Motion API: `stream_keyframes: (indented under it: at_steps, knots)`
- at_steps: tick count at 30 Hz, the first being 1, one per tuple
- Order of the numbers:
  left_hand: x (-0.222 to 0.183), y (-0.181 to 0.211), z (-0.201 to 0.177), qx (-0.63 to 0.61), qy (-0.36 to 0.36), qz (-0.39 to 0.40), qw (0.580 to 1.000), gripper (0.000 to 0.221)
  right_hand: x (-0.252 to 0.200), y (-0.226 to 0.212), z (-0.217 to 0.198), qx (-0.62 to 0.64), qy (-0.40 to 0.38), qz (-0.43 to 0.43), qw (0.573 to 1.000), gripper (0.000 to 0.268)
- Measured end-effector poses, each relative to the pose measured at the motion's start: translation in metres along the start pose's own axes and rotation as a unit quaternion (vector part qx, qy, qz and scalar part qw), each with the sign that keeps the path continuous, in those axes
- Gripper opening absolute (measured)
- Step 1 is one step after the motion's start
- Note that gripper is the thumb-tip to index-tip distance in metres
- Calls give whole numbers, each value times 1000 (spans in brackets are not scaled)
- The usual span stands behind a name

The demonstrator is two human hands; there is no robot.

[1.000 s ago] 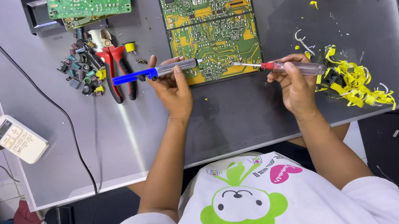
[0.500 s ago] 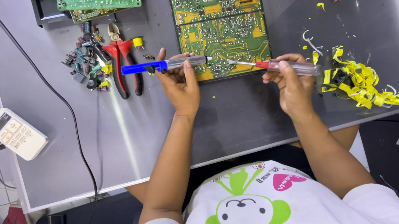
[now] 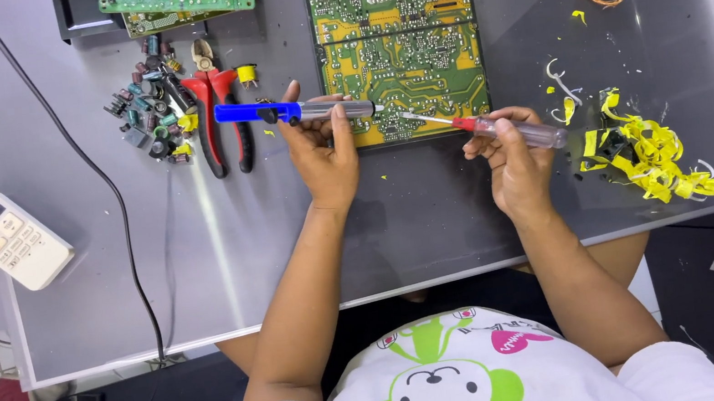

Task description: Scraping yellow material from a circuit board using a screwdriver and a desoldering pump.

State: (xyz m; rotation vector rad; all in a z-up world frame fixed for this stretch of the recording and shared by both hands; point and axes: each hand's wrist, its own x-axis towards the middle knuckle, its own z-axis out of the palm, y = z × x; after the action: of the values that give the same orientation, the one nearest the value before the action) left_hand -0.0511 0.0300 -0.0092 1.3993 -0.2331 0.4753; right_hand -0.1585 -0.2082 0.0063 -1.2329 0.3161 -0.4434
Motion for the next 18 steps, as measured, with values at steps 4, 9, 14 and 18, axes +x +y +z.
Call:
stream_keyframes:
  at_steps: [4,9,14,18]
  knots:
    - [0,0,0,5,-1,1,1000,61,3,0,-11,5,12,3,1000,25]
    - [0,-4,-1,4,0,-1,1000,60,-1,2,-12,9,3,4,1000,26]
    - [0,-4,0,2,2,-1,1000,61,1,8,-18,20,9,2,1000,24]
    - [0,-9,-2,8,0,1,1000,61,-1,10,-18,9,-8,-6,1000,25]
